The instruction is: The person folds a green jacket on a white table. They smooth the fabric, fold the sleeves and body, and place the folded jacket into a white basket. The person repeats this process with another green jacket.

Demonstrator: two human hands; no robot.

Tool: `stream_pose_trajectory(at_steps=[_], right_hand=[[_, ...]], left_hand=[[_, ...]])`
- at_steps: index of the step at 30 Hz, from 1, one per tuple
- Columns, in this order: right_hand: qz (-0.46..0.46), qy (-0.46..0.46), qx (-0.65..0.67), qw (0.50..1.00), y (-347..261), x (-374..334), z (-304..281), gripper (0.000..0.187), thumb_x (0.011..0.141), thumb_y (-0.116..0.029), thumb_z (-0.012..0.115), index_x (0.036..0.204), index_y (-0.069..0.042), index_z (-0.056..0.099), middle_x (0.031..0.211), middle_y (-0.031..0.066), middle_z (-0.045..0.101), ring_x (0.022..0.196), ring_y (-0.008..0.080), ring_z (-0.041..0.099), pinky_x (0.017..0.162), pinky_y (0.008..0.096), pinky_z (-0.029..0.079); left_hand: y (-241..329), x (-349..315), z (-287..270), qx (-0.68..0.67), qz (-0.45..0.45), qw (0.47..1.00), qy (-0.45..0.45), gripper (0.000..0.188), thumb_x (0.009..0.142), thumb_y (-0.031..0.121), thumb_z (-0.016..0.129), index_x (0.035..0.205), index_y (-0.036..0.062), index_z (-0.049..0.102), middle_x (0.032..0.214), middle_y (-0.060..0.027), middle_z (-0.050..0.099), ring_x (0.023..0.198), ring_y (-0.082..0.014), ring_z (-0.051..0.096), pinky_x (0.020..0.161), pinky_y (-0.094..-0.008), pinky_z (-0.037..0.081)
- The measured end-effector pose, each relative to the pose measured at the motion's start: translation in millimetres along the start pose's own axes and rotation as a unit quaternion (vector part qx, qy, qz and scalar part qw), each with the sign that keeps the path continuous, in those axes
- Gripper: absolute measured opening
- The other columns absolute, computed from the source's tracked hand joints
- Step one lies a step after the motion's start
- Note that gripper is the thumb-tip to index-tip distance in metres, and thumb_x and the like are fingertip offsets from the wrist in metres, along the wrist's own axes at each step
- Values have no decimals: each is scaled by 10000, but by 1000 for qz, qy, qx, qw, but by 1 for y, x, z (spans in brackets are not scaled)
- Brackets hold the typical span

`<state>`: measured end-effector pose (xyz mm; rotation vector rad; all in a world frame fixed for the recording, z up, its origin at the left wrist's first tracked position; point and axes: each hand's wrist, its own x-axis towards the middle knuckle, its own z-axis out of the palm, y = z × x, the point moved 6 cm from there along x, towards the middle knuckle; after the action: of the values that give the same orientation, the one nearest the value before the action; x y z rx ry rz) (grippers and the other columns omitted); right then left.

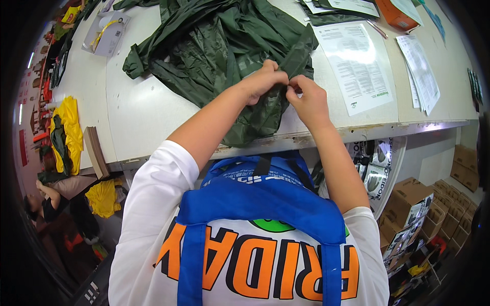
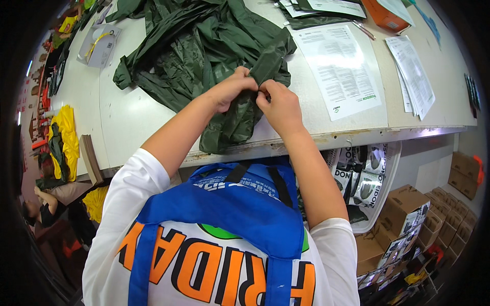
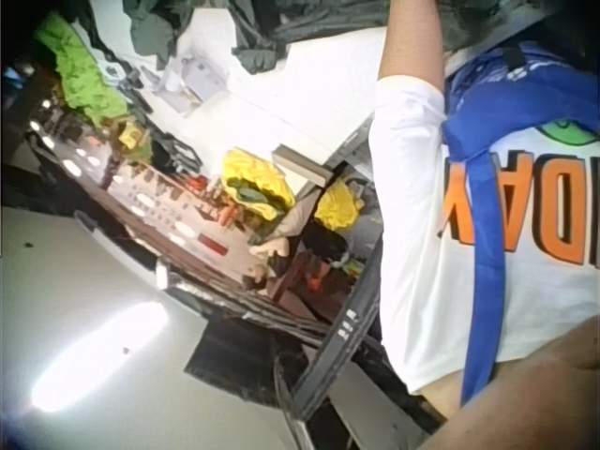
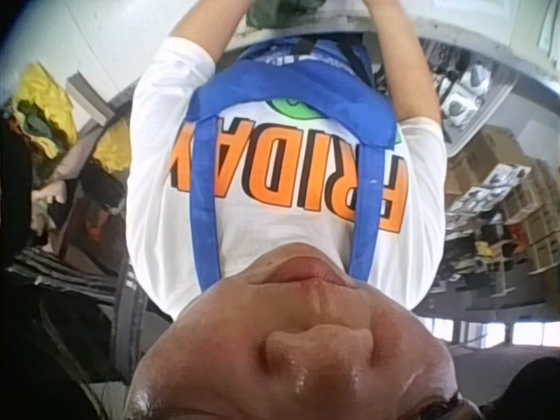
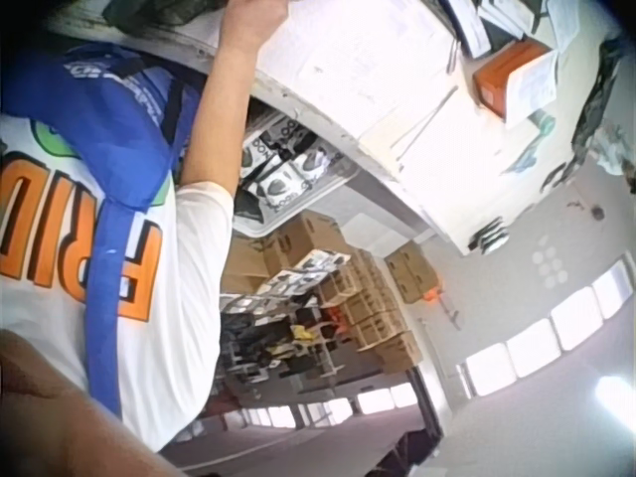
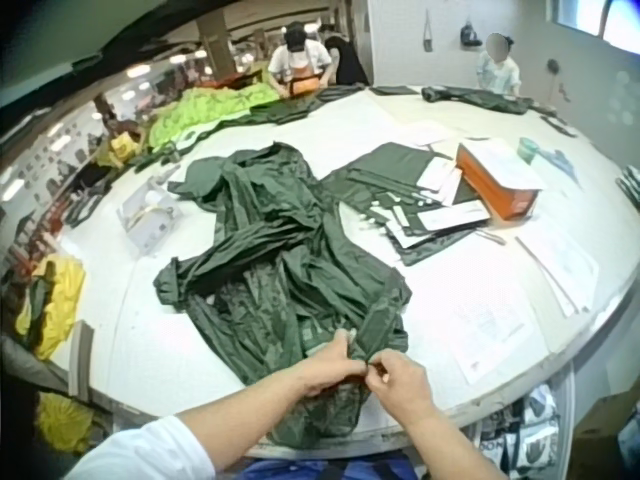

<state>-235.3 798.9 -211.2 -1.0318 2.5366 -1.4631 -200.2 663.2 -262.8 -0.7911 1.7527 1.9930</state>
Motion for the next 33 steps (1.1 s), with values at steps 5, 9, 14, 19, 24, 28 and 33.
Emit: stream_pose_trajectory(at_steps=[5, 9, 14, 19, 24, 28, 33], right_hand=[[-23, -57, -58, 996, -5, 10, -7, 69, 779, -90, 628, 814, -53, 581, 754, 103, 600, 676, 283, 606, 604, 374, 489], [-56, -111, -71, 990, -12, 14, -11, 75, 784, -82, 630, 838, -50, 589, 779, 104, 598, 697, 277, 601, 636, 370, 484], [-81, -102, 3, 991, -18, 9, -14, 56, 754, -74, 601, 800, -46, 587, 780, 148, 591, 768, 355, 584, 677, 441, 473], [-143, -85, 10, 986, -36, 2, -19, 84, 697, -58, 607, 730, -45, 530, 706, 136, 557, 728, 336, 588, 645, 457, 463], [-30, -33, 58, 997, -14, -6, -28, 188, 769, -141, 664, 858, -35, 537, 791, 153, 537, 739, 339, 555, 657, 421, 465], [271, -66, 310, 909, 21, -46, 13, 555, 788, -208, 749, 1193, -9, 426, 1101, 124, 525, 931, 187, 564, 815, 326, 485], [293, -107, 264, 913, 27, -54, 21, 576, 775, -155, 738, 1218, 24, 416, 1018, 119, 571, 902, 180, 578, 788, 320, 484]], left_hand=[[14, 2, 17, -72, 9, 995, -65, 460, 870, 227, 620, 1227, 3, 435, 1000, -125, 606, 807, -182, 625, 673, -310, 540], [27, -1, 18, -34, 34, 999, -14, 367, 888, 203, 610, 1178, 10, 494, 977, -116, 621, 776, -172, 623, 641, -316, 536], [30, 20, 15, 68, 79, 995, -2, 324, 900, 178, 602, 1175, 25, 525, 976, -97, 630, 836, -175, 609, 717, -345, 520], [38, 17, 18, -19, 115, 993, 12, 374, 877, 148, 616, 1208, 1, 522, 1054, -113, 627, 907, -177, 593, 816, -324, 478], [47, 10, 21, -27, 119, 991, 50, 336, 896, 196, 615, 1166, 19, 523, 995, -94, 619, 838, -162, 587, 748, -316, 484], [47, 5, 23, -62, 144, 987, 25, 309, 903, 200, 612, 1140, 24, 518, 977, -86, 616, 826, -157, 585, 729, -313, 488], [45, -11, 33, -43, 158, 986, 33, 382, 894, 185, 621, 1209, 24, 478, 1022, -100, 604, 878, -171, 578, 763, -309, 485]])
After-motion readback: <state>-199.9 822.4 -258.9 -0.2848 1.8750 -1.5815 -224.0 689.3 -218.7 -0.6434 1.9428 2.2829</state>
